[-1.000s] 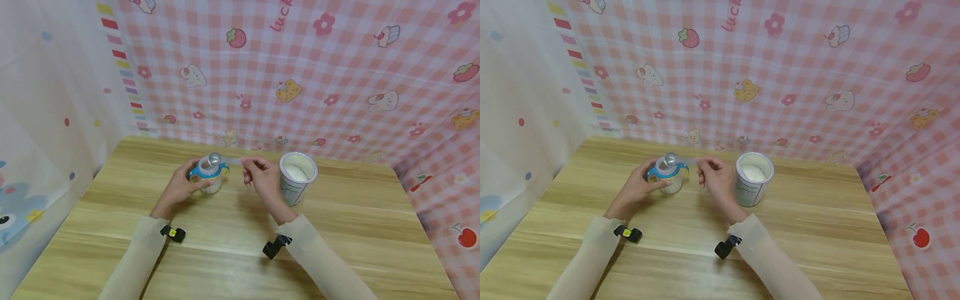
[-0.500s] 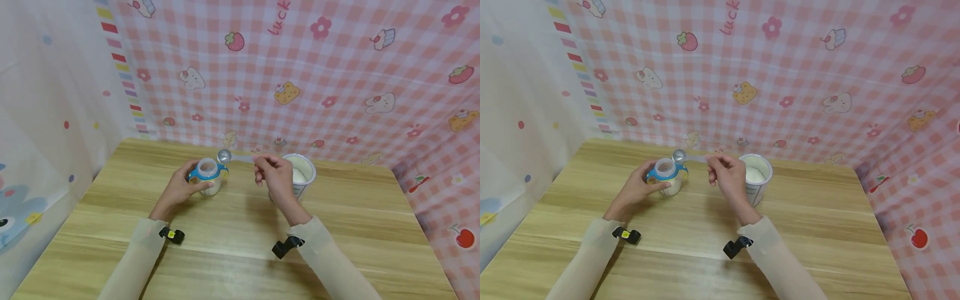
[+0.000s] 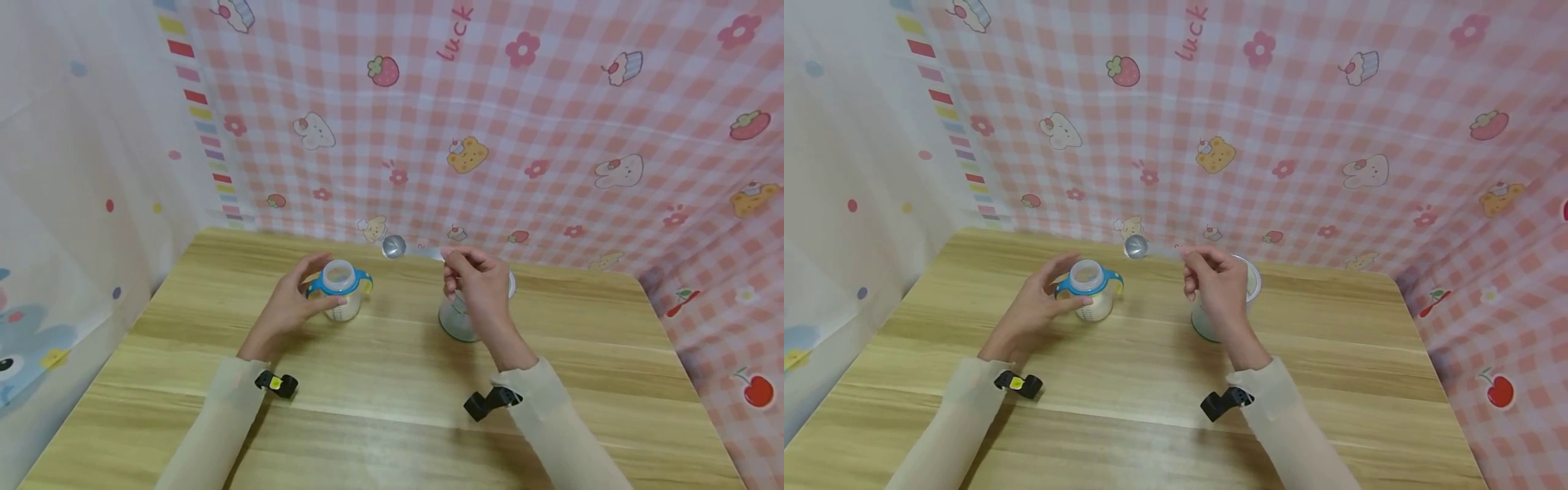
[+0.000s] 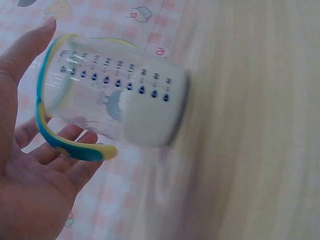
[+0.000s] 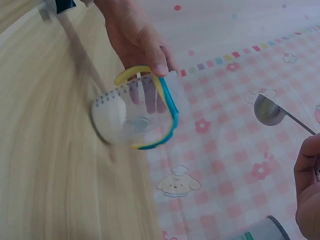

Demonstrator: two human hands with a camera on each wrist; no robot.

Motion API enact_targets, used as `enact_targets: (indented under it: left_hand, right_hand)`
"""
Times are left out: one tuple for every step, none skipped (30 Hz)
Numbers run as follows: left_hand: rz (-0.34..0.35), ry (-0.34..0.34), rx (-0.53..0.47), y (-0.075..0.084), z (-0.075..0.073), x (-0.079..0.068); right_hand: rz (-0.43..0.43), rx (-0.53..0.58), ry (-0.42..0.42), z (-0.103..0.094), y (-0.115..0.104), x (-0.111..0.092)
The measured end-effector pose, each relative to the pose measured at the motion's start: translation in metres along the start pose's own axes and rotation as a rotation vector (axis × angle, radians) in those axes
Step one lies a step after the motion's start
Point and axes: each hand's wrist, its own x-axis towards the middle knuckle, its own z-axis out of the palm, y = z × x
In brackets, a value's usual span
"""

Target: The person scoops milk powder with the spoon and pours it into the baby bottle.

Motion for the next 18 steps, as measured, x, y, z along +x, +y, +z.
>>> enact_targets:
  left_hand:
    - [0.007,0.002,0.002,0.002,-0.001,0.0]
    - [0.017,0.003,0.001,0.004,-0.001,0.001]
    - [0.025,0.004,-0.001,0.006,-0.002,0.001]
    - [0.036,0.004,-0.001,0.008,-0.002,0.001]
    - [0.043,0.006,0.004,0.01,-0.002,0.002]
    - [0.051,0.007,0.009,0.013,-0.003,0.002]
    - [0.064,0.009,0.012,0.015,-0.003,0.002]
    - [0.075,0.01,0.014,0.017,-0.003,0.003]
    - [0.085,0.011,0.016,0.02,-0.003,0.003]
    - [0.1,0.012,0.018,0.022,-0.003,0.004]
    - [0.109,0.013,0.018,0.025,-0.002,0.004]
    - [0.116,0.015,0.018,0.027,-0.002,0.005]
    - [0.123,0.015,0.017,0.03,-0.002,0.005]
    - [0.128,0.015,0.018,0.033,-0.001,0.006]
    - [0.133,0.014,0.019,0.036,-0.001,0.006]
    - [0.138,0.013,0.017,0.039,0.0,0.007]
    - [0.143,0.012,0.018,0.041,0.0,0.007]
    - [0.151,0.009,0.018,0.044,0.001,0.008]
  right_hand:
    - [-0.006,0.001,-0.002,-0.002,-0.001,0.0]
    - [-0.011,0.001,-0.006,-0.004,-0.002,0.0]
    - [-0.016,0.002,-0.01,-0.006,-0.003,0.0]
    - [-0.019,0.004,-0.012,-0.008,-0.005,0.0]
    - [-0.023,0.007,-0.013,-0.01,-0.005,0.0]
    - [-0.025,0.007,-0.015,-0.012,-0.006,0.0]
    - [-0.028,0.009,-0.013,-0.014,-0.007,0.0]
    - [-0.024,0.006,-0.007,-0.016,-0.008,0.0]
    - [-0.021,0.005,0.001,-0.018,-0.009,0.0]
    - [-0.021,0.006,0.01,-0.02,-0.01,0.0]
    - [-0.02,0.008,0.018,-0.023,-0.011,0.001]
    - [-0.018,0.01,0.028,-0.025,-0.012,0.001]
    - [-0.017,0.014,0.038,-0.027,-0.013,0.001]
    - [-0.017,0.016,0.047,-0.03,-0.015,0.001]
    - [-0.021,0.022,0.054,-0.032,-0.016,0.002]
    - [-0.02,0.026,0.059,-0.035,-0.017,0.002]
    - [-0.02,0.025,0.066,-0.038,-0.019,0.002]
    - [-0.023,0.027,0.072,-0.04,-0.02,0.002]
